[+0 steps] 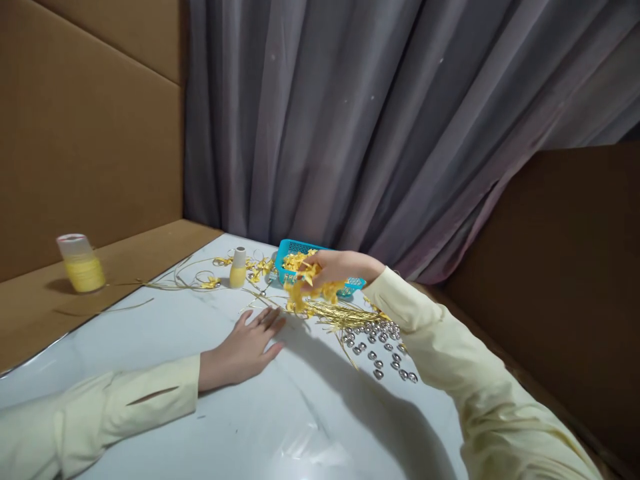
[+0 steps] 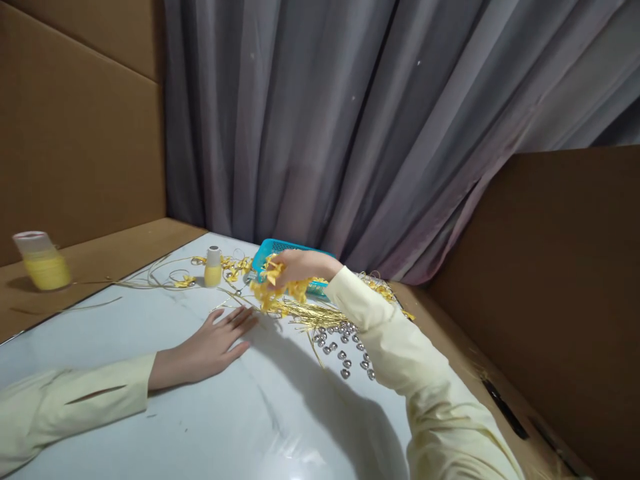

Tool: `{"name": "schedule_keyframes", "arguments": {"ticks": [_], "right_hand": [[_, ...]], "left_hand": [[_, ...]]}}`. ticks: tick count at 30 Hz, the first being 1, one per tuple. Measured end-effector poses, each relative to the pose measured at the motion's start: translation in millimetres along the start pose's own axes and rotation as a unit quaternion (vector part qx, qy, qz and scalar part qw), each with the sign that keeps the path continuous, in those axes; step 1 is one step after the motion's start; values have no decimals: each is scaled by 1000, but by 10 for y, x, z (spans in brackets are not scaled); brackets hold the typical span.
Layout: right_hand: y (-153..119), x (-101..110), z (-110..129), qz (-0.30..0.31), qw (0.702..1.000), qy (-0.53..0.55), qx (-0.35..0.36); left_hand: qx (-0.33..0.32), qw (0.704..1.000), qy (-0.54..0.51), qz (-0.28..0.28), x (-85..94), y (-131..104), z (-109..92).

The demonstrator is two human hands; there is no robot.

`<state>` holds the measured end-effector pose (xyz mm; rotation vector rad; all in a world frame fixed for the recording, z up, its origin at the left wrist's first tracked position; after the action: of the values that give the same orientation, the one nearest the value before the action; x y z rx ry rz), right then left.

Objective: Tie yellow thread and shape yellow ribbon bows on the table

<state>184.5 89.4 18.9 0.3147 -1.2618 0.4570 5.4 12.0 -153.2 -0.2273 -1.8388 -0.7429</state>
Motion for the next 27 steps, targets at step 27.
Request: {"name": "schedule_keyframes", "arguments": {"ticks": [27], "right_hand": [[860, -544, -1038, -44, 988, -58, -140]], "left_hand": [[7, 998, 26, -48, 46, -17, -67]]}}
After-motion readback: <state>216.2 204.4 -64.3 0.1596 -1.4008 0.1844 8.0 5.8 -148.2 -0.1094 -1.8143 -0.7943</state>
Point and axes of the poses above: each hand's wrist, its own y-axis towards the middle knuckle, its own x-axis out of the back of the hand, z = x × y, the point moved 1 cm from there along y, towards the middle knuckle, and after that the axes turned 13 degrees about -z, right-handed, at the moved point
